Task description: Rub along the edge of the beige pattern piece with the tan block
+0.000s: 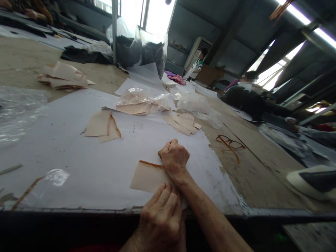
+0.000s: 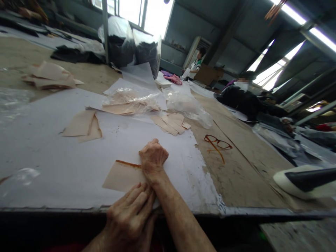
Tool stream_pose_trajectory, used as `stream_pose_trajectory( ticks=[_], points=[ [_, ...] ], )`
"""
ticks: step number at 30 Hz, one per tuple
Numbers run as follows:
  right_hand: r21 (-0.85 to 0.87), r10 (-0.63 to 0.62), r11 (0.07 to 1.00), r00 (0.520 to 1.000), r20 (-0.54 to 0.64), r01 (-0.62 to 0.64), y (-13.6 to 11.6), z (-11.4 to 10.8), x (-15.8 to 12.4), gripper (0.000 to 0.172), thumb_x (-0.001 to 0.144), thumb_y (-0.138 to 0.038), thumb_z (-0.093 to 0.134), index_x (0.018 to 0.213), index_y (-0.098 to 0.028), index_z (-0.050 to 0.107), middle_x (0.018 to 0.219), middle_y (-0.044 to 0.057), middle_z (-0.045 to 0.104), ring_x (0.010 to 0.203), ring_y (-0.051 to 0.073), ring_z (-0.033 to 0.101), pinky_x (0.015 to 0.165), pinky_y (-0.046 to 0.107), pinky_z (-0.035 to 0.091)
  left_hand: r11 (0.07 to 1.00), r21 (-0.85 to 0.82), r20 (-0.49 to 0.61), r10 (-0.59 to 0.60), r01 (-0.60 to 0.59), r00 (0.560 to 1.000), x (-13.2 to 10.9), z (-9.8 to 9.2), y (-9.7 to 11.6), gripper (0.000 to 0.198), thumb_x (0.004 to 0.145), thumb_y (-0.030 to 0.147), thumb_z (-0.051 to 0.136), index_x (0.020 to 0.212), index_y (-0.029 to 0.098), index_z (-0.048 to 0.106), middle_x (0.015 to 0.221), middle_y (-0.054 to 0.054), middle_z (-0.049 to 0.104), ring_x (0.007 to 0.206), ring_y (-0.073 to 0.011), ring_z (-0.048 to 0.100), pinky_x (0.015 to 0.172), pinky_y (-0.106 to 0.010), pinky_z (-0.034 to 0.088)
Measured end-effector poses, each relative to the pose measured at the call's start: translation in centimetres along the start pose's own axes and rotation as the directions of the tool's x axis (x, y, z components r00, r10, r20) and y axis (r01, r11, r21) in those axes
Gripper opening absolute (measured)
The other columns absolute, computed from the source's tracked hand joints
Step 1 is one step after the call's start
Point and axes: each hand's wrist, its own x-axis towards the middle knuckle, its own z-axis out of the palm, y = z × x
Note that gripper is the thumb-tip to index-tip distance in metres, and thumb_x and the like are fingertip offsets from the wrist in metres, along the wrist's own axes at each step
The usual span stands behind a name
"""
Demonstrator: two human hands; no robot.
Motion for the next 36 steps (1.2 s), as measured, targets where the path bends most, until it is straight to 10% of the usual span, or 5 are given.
stream_pose_trajectory(
  ticks=[7, 17, 36],
  points=[
    [0.146, 0.099, 0.984, 0.994, 0.044, -0.105, 1.4, -0.8, 2.2, 0.026, 0.083, -0.02, 0.036, 0.08, -0.011, 0.06, 0.073, 0.011, 0.064, 0.068, 0.018, 0.059, 0.056, 0.024, 0.034, 1.0, -0.01, -0.013, 0.025, -0.026, 1.0, 0.4, -0.2, -0.1, 0.035, 0.066, 0.015, 0.051, 0.098, 0.004, 0.06, 0.094, -0.013, 0.063, 0.092, -0.0246, 0.057, 0.087, -0.035, 0.047],
    [0.025, -0.087, 0.996, 0.996, 0.02, 0.087, 2.5, -1.6, -3.4, 0.02, 0.085, -0.021, 0.037, 0.082, -0.014, 0.056, 0.064, 0.005, 0.062, 0.054, 0.014, 0.055, 0.049, 0.023, 0.026, 0.997, -0.075, -0.029, -0.022, 0.02, 0.999, 0.2, 0.0, 0.0, 0.02, 0.067, 0.012, 0.05, 0.082, 0.012, 0.063, 0.081, -0.009, 0.062, 0.087, -0.0224, 0.058, 0.087, -0.035, 0.047],
    [0.01, -0.079, 0.997, 0.995, 0.062, 0.079, -1.2, 1.0, 4.0, 0.021, 0.08, -0.017, 0.039, 0.074, -0.01, 0.059, 0.06, 0.007, 0.06, 0.058, 0.016, 0.057, 0.05, 0.022, 0.035, 0.993, -0.114, -0.194, 0.018, -0.041, 0.981, 0.9, 0.6, -0.1, 0.028, 0.057, 0.0, 0.047, 0.077, 0.008, 0.065, 0.071, -0.007, 0.065, 0.075, -0.0173, 0.061, 0.078, -0.026, 0.051]
  ],
)
